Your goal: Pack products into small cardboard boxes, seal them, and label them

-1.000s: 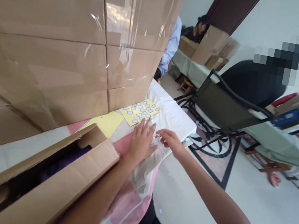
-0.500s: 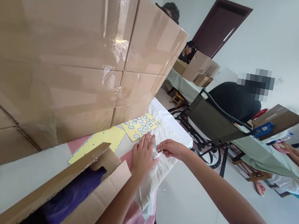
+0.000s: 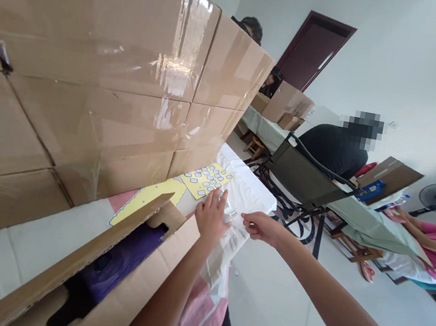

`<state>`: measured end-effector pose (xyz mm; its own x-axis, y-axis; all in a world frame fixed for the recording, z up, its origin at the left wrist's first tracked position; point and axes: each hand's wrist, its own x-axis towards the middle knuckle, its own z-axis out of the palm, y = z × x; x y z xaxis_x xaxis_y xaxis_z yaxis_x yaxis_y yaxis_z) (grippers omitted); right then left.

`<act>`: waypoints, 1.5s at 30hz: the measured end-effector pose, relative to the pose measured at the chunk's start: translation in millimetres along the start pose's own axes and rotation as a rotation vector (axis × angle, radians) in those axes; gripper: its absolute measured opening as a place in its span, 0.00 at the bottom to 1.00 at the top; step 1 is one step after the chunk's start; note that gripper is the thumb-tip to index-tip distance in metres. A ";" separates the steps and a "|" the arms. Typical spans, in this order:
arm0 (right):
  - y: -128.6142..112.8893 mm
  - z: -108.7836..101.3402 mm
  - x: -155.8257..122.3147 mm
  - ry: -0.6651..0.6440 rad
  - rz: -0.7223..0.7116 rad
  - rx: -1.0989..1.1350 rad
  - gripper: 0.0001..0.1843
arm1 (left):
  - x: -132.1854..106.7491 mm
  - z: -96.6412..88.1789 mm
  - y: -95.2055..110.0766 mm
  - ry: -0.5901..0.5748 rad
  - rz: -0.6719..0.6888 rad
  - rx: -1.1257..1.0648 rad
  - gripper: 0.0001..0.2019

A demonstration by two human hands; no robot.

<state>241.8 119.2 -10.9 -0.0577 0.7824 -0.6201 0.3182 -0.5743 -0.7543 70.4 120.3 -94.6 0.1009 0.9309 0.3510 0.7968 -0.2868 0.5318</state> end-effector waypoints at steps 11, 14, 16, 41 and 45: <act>19.1 9.2 -34.9 0.028 -0.026 -0.014 0.26 | -1.9 9.9 -3.0 0.055 -0.012 0.061 0.43; 22.9 10.3 -36.0 0.023 -0.033 0.005 0.27 | -2.4 11.6 -3.5 0.082 0.011 0.076 0.44; 25.1 9.9 -36.2 0.021 -0.036 0.018 0.27 | -2.7 12.3 -3.7 0.095 0.023 0.075 0.44; 67.8 -15.9 -72.3 0.111 -0.101 0.150 0.23 | -4.6 7.8 -1.8 0.054 0.042 0.040 0.45; 88.9 -27.4 -85.7 0.109 -0.102 0.174 0.23 | -4.8 7.5 -1.3 0.057 0.048 0.046 0.45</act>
<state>301.0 7.7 -18.9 0.0241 0.8544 -0.5190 0.1469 -0.5165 -0.8436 73.4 118.0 -102.7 0.1063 0.9018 0.4189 0.8185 -0.3186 0.4781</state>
